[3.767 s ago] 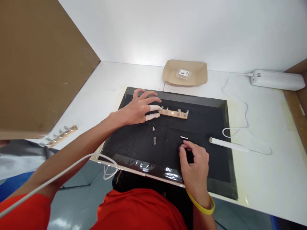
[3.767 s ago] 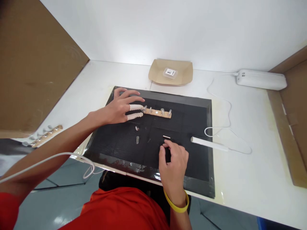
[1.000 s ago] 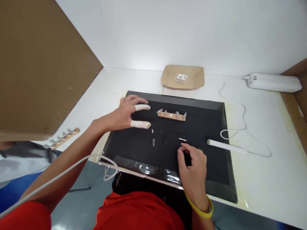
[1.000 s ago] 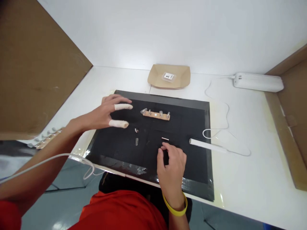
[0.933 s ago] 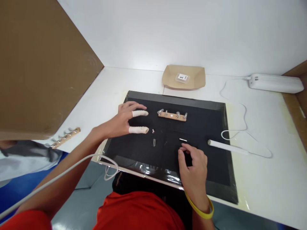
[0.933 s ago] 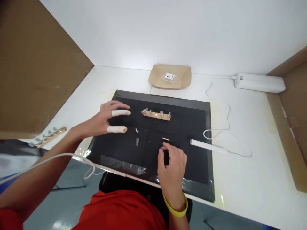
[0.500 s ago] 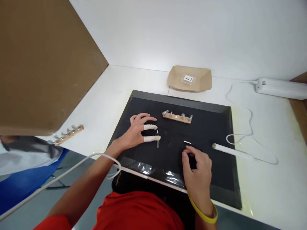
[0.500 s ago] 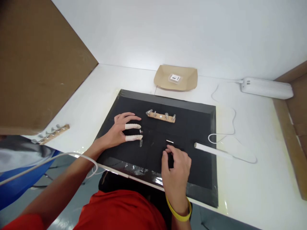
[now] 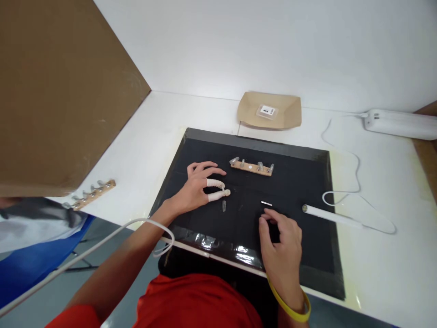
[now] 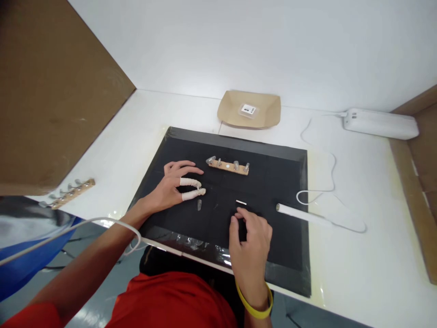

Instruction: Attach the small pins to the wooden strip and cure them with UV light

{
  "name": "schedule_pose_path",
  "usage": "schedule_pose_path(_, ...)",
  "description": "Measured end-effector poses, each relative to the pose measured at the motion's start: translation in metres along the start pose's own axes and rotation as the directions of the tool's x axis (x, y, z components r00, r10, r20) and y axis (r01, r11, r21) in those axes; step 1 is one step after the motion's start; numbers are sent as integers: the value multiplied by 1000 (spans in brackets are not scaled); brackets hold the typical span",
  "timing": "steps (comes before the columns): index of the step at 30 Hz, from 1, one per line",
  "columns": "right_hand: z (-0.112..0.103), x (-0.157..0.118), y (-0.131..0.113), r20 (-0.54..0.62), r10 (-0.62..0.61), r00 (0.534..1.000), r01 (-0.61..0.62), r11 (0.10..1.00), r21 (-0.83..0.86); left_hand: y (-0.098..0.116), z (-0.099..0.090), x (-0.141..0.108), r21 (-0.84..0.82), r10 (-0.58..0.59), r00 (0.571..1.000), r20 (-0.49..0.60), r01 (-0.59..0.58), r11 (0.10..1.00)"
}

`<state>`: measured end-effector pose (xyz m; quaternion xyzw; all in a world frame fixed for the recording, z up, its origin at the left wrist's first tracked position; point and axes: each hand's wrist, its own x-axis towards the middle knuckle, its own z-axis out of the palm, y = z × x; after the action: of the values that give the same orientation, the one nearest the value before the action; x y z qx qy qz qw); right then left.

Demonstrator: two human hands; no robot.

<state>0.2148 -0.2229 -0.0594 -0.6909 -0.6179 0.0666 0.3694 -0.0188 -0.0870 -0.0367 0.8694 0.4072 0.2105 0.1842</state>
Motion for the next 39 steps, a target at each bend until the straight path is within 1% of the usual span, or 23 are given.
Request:
schedule_pose_path(3,-1,0,0,8,4,1000,-4,1000,3,0,0,1,4,0,1000,5,0,1000)
schedule_pose_path(8,0,-1,0,11,4,1000,-5,1000,13,1,-1,2,-10,23,1000,-21,-23,1000)
schedule_pose_path(11,0,0,0,3,1,1000,-1,1000,22,2,-2,3,-15,17,999,-35,-18,1000)
schedule_pose_path(14,-1,0,0,2,3,1000,-3,1000,30,5,-4,9,-15,28,998,-50,-29,999)
schedule_pose_path(18,-1,-1,-1,16,17,1000,-17,999,31,10,-7,29,6,96,992,-87,-96,995)
schedule_pose_path(23,-1,0,-2,11,26,1000,-26,999,43,14,-6,67,87,208,976,-68,-202,975)
schedule_pose_path(25,-1,1,-3,7,23,1000,-23,999,43,14,-5,81,97,247,968,-44,-242,965)
schedule_pose_path(30,-2,2,-4,6,21,1000,-21,999,50,9,-2,105,106,277,955,107,-288,952)
schedule_pose_path(34,-2,1,-4,9,23,1000,-24,998,62,4,-4,112,105,279,951,133,-294,950)
schedule_pose_path(39,-2,0,-4,15,29,999,-30,998,50,6,-2,115,88,257,949,181,-276,957)
